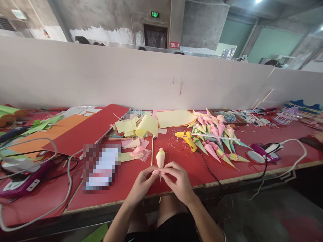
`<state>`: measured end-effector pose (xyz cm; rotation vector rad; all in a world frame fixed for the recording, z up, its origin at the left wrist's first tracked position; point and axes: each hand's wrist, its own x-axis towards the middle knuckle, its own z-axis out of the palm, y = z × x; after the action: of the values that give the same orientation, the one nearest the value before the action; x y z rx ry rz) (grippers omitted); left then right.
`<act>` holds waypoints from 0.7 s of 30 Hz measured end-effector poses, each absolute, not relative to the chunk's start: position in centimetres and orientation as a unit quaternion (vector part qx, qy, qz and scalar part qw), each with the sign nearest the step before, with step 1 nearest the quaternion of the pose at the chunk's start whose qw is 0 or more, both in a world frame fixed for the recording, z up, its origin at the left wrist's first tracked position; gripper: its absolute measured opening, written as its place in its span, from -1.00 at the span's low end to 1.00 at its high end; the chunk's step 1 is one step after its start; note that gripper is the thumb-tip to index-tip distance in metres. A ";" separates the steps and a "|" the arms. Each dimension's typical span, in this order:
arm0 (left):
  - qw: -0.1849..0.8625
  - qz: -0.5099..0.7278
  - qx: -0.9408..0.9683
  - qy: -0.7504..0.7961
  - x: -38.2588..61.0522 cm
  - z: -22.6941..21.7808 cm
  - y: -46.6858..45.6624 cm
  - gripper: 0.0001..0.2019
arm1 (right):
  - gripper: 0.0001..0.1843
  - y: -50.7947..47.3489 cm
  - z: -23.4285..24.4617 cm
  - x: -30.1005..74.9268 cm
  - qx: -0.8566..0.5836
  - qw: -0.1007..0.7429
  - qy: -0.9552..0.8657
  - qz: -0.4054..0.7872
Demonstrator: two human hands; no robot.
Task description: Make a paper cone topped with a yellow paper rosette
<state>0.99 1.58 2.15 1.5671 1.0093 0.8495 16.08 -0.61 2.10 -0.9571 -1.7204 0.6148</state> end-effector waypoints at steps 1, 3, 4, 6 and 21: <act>0.519 0.347 0.654 0.428 1.0 2.3 1.4 -0.69 | -0.71 -0.6 2.3 16.2 -0.392 0.507 -0.723 0.260; 0.517 0.337 0.656 0.434 1.0 2.7 1.0 -0.68 | -0.68 -0.7 2.7 16.2 -0.379 0.490 -0.738 0.266; 0.518 0.337 0.657 0.433 1.1 2.9 0.8 -0.67 | -0.68 -0.7 2.8 16.2 -0.376 0.483 -0.744 0.267; 0.519 0.338 0.658 0.428 1.4 3.3 0.5 -0.68 | -0.70 -0.9 3.0 16.0 -0.381 0.472 -0.749 0.267; 0.599 0.384 0.576 0.402 2.1 4.0 0.3 -0.68 | -0.77 -1.2 3.0 15.3 -0.382 0.542 -0.714 0.225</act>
<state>2.09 0.31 3.95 1.3368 0.9331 0.8896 15.26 -1.18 2.96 -0.9073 -1.6947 0.5343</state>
